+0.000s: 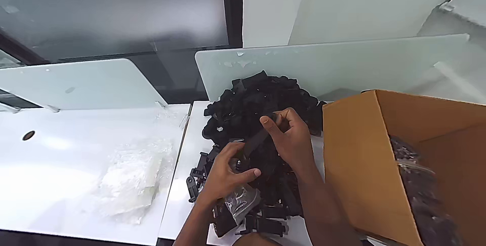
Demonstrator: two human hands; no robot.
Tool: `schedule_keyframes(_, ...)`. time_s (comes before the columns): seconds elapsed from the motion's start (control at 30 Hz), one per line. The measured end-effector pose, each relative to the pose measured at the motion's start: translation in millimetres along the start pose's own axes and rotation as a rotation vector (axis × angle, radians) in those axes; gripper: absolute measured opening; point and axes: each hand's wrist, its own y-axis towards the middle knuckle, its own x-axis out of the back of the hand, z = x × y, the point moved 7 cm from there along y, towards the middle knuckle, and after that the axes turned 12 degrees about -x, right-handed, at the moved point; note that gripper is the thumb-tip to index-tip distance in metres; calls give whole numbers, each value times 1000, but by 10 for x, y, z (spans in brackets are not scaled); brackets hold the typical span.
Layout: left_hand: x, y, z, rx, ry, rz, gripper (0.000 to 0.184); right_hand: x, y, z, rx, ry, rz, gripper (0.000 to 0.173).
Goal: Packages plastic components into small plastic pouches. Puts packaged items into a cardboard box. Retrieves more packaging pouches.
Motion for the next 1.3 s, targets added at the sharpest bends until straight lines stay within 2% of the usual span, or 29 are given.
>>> schedule_keyframes(0.13, 264, 88, -48, 121, 101, 27, 54, 83, 43, -184, -184, -79, 93, 45)
schedule_keyframes(0.27, 439, 237, -207, 200, 130, 38, 49, 25, 5, -326, -296, -57, 382, 54)
schedule_keyframes(0.33, 501, 325, -276, 212, 164, -5, 49, 19, -17, -361, -231, -89, 426, 62)
schedule_keyframes(0.4, 515, 417, -310, 174, 268, 21, 58, -18, -102, -316, -84, -16, 448, 78)
schedule_keyframes(0.47, 474, 515, -304, 152, 387, 76, 69, -192, -232, -269, -6, 101, 599, 105)
schedule_keyframes(0.53, 392, 620, -294, 149, 439, 165, 75, -406, -311, -263, 24, 109, 707, 116)
schedule_keyframes(0.57, 353, 677, -291, 156, 438, 217, 76, -496, -300, -302, 22, 89, 715, 111)
schedule_keyframes(0.63, 325, 809, -279, 199, 393, 300, 75, -618, -184, -456, -47, 131, 682, 82)
schedule_keyframes(0.7, 370, 978, -236, 290, 310, 321, 66, -608, -29, -566, -130, 238, 634, 53)
schedule_keyframes(0.73, 418, 1082, -207, 323, 298, 305, 60, -558, 51, -594, -178, 281, 605, 47)
schedule_keyframes(0.83, 560, 1447, -72, 380, 329, 220, 46, -342, 346, -680, -300, 385, 475, 52)
schedule_keyframes(0.93, 578, 1867, 253, 409, 367, 155, 49, -114, 762, -673, -364, 398, 285, 49)
schedule_keyframes(1.03, 529, 2295, 649, 439, 458, 144, 67, 23, 1230, -626, -366, 214, 126, 45)
schedule_keyframes(1.13, 517, 2513, 932, 428, 662, 75, 74, 45, 1714, -743, -363, -160, -21, 54)
schedule_keyframes(1.2, 430, 2524, 869, 343, 745, 21, 75, 81, 1749, -681, -297, -360, -158, 55)
schedule_keyframes(1.3, 272, 2411, 785, 218, 721, 31, 70, -23, 1489, -564, -86, -440, -263, 32)
